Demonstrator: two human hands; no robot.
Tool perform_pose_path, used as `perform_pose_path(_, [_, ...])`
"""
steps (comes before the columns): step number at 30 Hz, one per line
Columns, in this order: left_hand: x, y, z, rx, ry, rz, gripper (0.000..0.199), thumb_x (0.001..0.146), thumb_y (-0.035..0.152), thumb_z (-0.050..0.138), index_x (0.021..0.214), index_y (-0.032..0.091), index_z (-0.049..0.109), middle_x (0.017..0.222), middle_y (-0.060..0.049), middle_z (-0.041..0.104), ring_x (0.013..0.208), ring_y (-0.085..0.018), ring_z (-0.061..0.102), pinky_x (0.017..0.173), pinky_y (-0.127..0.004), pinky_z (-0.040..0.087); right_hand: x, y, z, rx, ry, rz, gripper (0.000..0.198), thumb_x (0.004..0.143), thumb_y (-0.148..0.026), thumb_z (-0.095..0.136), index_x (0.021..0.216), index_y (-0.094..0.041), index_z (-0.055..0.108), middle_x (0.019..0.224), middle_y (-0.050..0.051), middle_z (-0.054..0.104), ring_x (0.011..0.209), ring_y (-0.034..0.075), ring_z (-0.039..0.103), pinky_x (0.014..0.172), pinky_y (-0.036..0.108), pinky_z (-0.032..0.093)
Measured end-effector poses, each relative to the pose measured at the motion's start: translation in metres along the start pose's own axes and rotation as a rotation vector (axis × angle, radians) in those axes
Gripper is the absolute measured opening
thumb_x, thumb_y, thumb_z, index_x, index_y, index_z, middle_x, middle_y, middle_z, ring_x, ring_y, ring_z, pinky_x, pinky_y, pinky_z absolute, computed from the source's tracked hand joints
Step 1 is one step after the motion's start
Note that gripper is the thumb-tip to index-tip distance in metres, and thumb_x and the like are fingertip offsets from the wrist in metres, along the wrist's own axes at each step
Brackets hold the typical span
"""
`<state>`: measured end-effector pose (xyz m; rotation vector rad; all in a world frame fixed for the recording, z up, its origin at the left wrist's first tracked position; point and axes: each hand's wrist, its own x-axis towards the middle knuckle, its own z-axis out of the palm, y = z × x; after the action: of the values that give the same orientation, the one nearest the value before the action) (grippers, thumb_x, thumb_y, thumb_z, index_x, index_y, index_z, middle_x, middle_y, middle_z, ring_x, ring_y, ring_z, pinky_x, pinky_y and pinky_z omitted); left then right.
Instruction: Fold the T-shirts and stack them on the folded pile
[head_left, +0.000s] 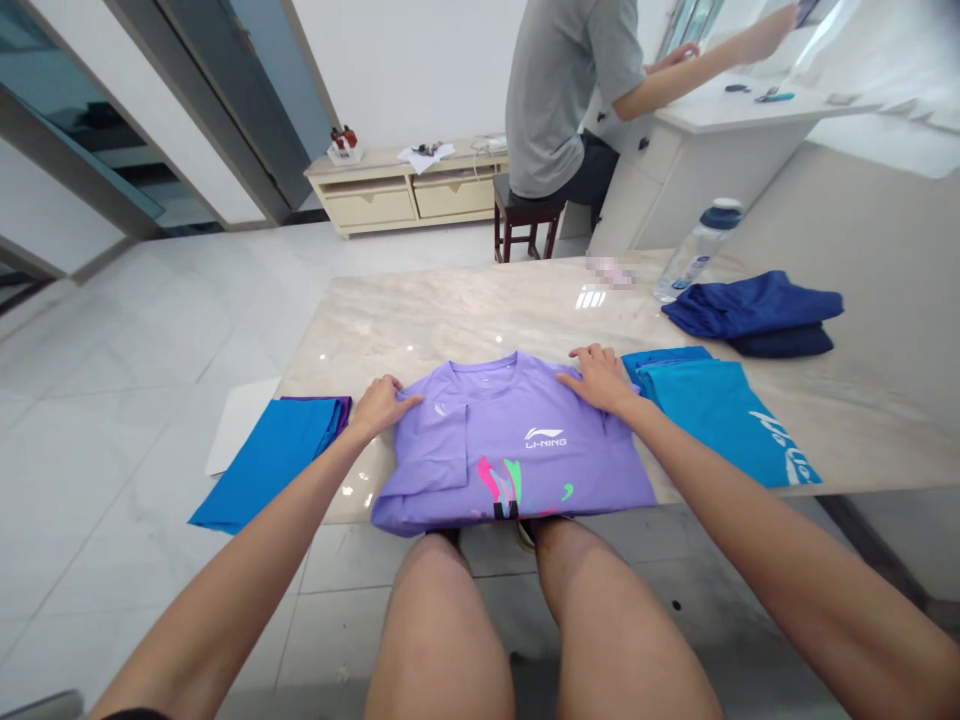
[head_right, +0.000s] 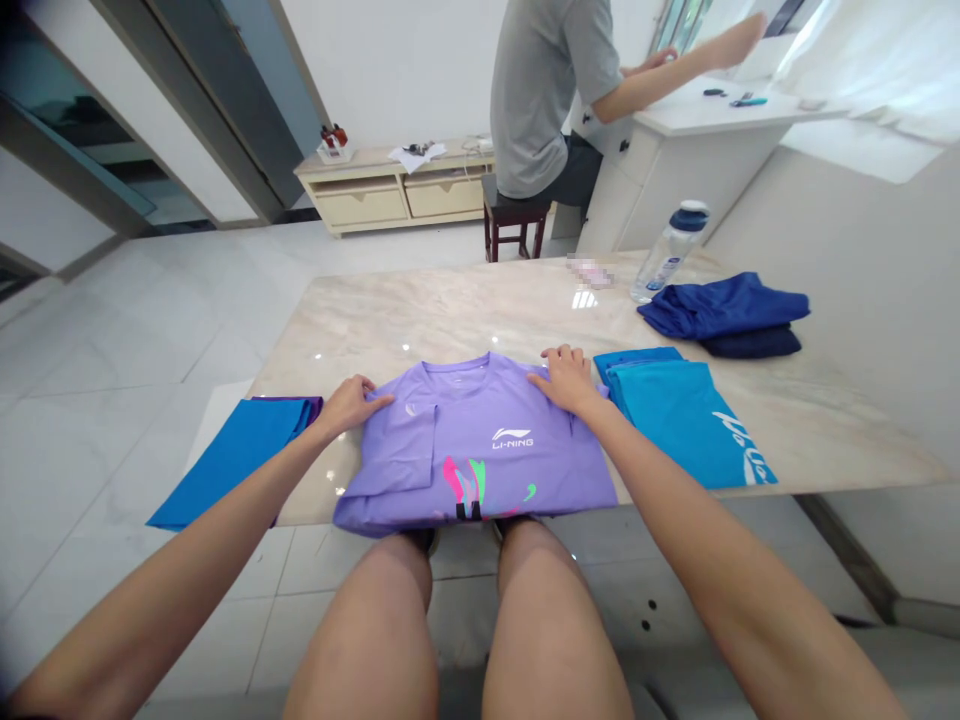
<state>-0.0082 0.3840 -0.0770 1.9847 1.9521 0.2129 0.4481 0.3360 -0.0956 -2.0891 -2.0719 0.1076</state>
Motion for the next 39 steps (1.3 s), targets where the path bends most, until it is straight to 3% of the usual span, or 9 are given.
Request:
perform_pose_path(5, [0.014, 0.002, 0.008, -0.090, -0.094, 0.157, 0.016, 0.091, 0.038, 0.074, 0.092, 0.022, 0.071, 0.102, -0.008, 0.080, 0.099, -0.026, 0.074, 0.090, -0.033, 0.054, 0.029, 0.000, 0.012, 0.018, -0.080, -0.123, 0.038, 0.108, -0.050, 0.055, 0.113, -0.017, 0.074, 0.127, 0.020, 0.068, 0.122, 0.039, 0.052, 0.105, 0.054, 0.038])
perform_pose_path(11, [0.053, 0.002, 0.006, -0.152, 0.081, 0.161, 0.019, 0.094, 0.040, 0.072, 0.096, 0.021, 0.069, 0.103, -0.007, 0.079, 0.099, -0.026, 0.072, 0.094, -0.035, 0.054, 0.081, -0.005, 0.024, 0.002, 0.064, -0.152, 0.032, 0.110, -0.042, 0.052, 0.105, -0.017, 0.071, 0.103, 0.018, 0.074, 0.113, 0.037, 0.055, 0.107, 0.059, 0.034])
perform_pose_path(17, [0.135, 0.033, -0.009, -0.124, 0.234, 0.120, 0.017, 0.101, 0.029, 0.072, 0.110, 0.015, 0.067, 0.118, -0.011, 0.075, 0.114, -0.025, 0.067, 0.106, -0.041, 0.050, 0.172, -0.010, 0.033, -0.048, 0.188, -0.084, 0.047, 0.116, -0.048, 0.040, 0.124, -0.011, 0.067, 0.130, 0.026, 0.069, 0.135, 0.043, 0.048, 0.114, 0.071, 0.030])
perform_pose_path(20, [0.127, 0.050, -0.012, -0.119, 0.404, 0.197, 0.031, 0.104, 0.031, 0.072, 0.127, 0.014, 0.062, 0.135, -0.015, 0.068, 0.127, -0.027, 0.061, 0.114, -0.046, 0.046, 0.184, -0.021, 0.025, -0.003, 0.267, -0.078, 0.052, 0.117, -0.049, 0.037, 0.145, -0.011, 0.059, 0.148, 0.028, 0.059, 0.145, 0.043, 0.043, 0.117, 0.071, 0.033])
perform_pose_path(23, [0.062, 0.055, -0.004, -0.095, 0.419, 0.352, 0.035, 0.110, 0.037, 0.060, 0.138, 0.017, 0.059, 0.141, -0.017, 0.065, 0.133, -0.031, 0.060, 0.118, -0.050, 0.046, 0.136, -0.042, 0.008, 0.093, 0.289, -0.155, 0.056, 0.115, -0.046, 0.038, 0.158, -0.013, 0.050, 0.158, 0.026, 0.055, 0.150, 0.041, 0.045, 0.121, 0.069, 0.037])
perform_pose_path(27, [-0.051, 0.035, 0.026, 0.008, 0.283, 0.464, 0.047, 0.113, 0.043, 0.046, 0.150, 0.017, 0.057, 0.149, -0.019, 0.065, 0.141, -0.035, 0.059, 0.121, -0.053, 0.046, 0.004, -0.069, 0.003, 0.160, 0.236, -0.274, 0.061, 0.114, -0.043, 0.037, 0.170, -0.019, 0.041, 0.176, 0.018, 0.042, 0.162, 0.035, 0.039, 0.131, 0.062, 0.033])
perform_pose_path(29, [-0.086, 0.022, 0.044, 0.022, 0.216, 0.505, 0.056, 0.114, 0.046, 0.041, 0.161, 0.017, 0.050, 0.163, -0.019, 0.057, 0.152, -0.034, 0.053, 0.128, -0.053, 0.042, -0.058, -0.075, 0.014, 0.146, 0.160, -0.250, 0.063, 0.115, -0.044, 0.034, 0.173, -0.019, 0.039, 0.181, 0.016, 0.035, 0.168, 0.032, 0.031, 0.136, 0.058, 0.029])
perform_pose_path(33, [-0.103, 0.012, 0.064, 0.061, 0.101, 0.555, 0.063, 0.116, 0.048, 0.032, 0.169, 0.017, 0.044, 0.174, -0.015, 0.049, 0.163, -0.030, 0.043, 0.136, -0.055, 0.032, -0.117, -0.082, 0.037, 0.066, -0.046, -0.110, 0.068, 0.116, -0.047, 0.029, 0.174, -0.013, 0.041, 0.184, 0.017, 0.026, 0.172, 0.033, 0.021, 0.139, 0.056, 0.021])
perform_pose_path(39, [-0.099, 0.020, 0.071, 0.211, 0.031, 0.630, 0.066, 0.116, 0.047, 0.029, 0.174, 0.017, 0.040, 0.180, -0.012, 0.038, 0.170, -0.028, 0.031, 0.140, -0.056, 0.022, -0.124, -0.098, 0.032, 0.017, -0.082, -0.013, 0.067, 0.117, -0.045, 0.028, 0.176, -0.016, 0.039, 0.185, 0.013, 0.024, 0.173, 0.032, 0.019, 0.140, 0.053, 0.015])
